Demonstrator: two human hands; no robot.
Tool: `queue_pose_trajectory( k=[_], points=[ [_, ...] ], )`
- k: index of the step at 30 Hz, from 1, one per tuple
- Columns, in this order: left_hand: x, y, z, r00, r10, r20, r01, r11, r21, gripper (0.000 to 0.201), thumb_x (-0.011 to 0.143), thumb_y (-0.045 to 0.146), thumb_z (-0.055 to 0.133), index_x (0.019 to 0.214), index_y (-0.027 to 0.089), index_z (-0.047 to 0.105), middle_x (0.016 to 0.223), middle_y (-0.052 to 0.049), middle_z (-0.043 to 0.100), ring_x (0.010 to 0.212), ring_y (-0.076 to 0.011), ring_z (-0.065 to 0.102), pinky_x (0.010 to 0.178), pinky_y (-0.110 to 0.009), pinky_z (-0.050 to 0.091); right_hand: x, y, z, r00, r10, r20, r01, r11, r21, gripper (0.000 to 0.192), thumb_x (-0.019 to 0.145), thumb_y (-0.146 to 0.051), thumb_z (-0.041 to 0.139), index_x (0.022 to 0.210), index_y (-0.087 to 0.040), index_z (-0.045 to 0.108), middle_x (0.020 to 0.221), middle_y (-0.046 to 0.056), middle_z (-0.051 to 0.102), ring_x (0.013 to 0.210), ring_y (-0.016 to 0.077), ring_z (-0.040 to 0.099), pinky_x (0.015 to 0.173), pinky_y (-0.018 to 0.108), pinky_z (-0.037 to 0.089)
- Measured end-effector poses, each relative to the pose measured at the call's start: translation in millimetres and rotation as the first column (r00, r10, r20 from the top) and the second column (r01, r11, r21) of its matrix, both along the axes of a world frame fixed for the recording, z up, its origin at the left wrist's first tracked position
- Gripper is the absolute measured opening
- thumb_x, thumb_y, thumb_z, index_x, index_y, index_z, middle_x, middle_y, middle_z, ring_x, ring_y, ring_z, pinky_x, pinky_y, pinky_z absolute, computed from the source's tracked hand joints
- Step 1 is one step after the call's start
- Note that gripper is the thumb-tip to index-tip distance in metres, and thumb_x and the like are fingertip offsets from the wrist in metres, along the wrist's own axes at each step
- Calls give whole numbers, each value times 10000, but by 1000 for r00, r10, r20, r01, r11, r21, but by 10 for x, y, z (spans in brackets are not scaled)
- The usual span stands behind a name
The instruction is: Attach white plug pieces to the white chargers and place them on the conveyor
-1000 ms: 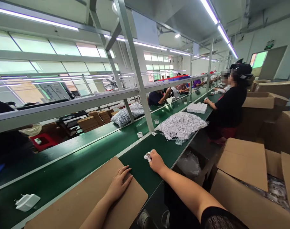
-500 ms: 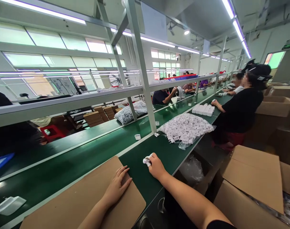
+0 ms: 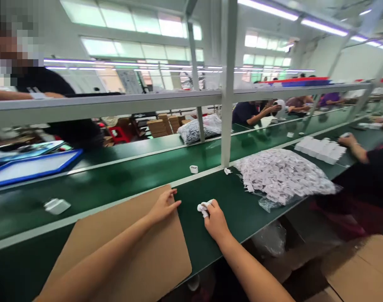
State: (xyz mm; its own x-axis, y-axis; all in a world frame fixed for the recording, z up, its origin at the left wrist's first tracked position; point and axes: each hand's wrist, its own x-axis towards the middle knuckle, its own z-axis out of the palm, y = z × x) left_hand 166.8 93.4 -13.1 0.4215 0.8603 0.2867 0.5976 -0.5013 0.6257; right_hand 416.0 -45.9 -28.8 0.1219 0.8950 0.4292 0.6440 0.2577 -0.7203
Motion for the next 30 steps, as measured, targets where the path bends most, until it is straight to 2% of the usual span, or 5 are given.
queue_pose_trajectory(
  k=[5,10,15,26,30],
  points=[
    [251,865,173,976,217,-19,-217,976,15,687,842,305,762,1466,144,521,1540,-193,520,1459,-378,439,1236,-541,352,46,60,-30,1000,23,-11,-23,1000,-2,279,985,-194,524,1204,-240,691,1118,112,588,972,240,651,927,400,585],
    [719,1245,213,995,93,-47,-91,995,31,803,767,230,800,1501,152,483,1616,-184,433,1541,-372,324,1284,-524,263,-10,-46,33,1000,-2,21,3,999,-42,305,959,-144,538,1217,-239,671,1131,96,592,944,215,648,919,363,569],
    [950,1334,292,995,15,-101,-12,1000,26,437,803,171,630,1237,129,657,1301,-167,638,1213,-303,642,1134,-455,473,-64,-85,135,994,-31,101,39,996,-80,268,869,-37,565,1035,-231,645,1070,52,587,920,186,616,863,299,536],
    [-106,359,237,992,-81,-96,95,982,161,499,892,631,579,1215,277,719,1204,-80,724,1037,-308,705,828,-393,583,-94,-48,138,976,-98,-193,96,995,-16,78,903,-247,708,962,-210,673,993,42,644,843,171,609,806,307,517],
    [-512,-294,168,989,-105,-101,118,983,137,471,937,615,578,1229,275,722,1168,-85,755,1039,-307,706,881,-421,567,-150,23,252,693,-68,-718,2,996,-92,385,695,-493,898,887,-224,702,851,23,702,788,188,639,789,337,535]
  ],
)
